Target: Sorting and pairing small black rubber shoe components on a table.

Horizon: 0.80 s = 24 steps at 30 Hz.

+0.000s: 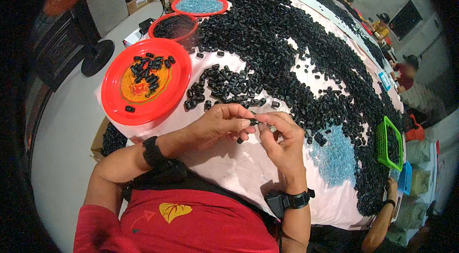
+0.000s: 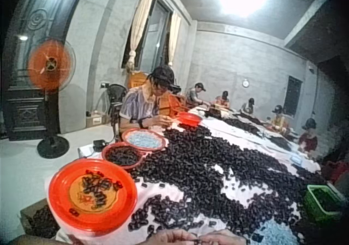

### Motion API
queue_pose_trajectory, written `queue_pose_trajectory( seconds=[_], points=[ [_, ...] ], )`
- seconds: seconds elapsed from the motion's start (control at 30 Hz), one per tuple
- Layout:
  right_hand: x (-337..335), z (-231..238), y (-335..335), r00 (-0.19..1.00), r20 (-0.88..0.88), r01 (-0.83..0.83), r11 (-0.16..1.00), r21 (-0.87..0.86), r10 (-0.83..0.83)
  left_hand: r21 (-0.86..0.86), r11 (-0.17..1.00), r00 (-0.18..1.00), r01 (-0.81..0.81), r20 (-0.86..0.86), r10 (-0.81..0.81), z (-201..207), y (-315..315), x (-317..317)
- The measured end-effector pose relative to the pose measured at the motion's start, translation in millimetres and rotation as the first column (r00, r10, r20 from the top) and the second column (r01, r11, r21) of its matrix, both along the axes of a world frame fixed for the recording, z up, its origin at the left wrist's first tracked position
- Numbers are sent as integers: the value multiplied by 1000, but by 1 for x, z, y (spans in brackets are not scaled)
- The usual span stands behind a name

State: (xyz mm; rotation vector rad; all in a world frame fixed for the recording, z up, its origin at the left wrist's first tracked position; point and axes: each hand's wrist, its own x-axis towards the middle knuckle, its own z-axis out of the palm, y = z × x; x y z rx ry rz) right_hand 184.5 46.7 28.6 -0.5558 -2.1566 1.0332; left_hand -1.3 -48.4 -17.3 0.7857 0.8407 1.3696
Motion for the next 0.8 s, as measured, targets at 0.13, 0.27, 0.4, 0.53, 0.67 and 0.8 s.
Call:
queue_pose_trajectory(
  seconds=[0.13,0.27,0.4,0.53,0.67,0.8],
  points=[
    [0,-1,2,1000,-10,-7,998,56,8,-13,1000,1000,-3,0,3,-1,1,1],
    [0,1,1,1000,15,-9,995,96,8,4,1000,1000,-10,-16,10,1,0,1],
    [0,-1,1,1000,11,6,997,72,-7,20,999,999,-26,-47,27,-1,0,2],
    [1,1,0,999,40,34,999,34,-36,47,998,996,-44,-72,47,-3,1,4],
    [1,1,1,998,65,13,990,140,-22,63,997,993,-52,-103,58,-6,3,4],
    [1,0,2,999,44,-1,983,185,-8,98,993,986,-62,-148,76,-8,4,5]
  ],
)
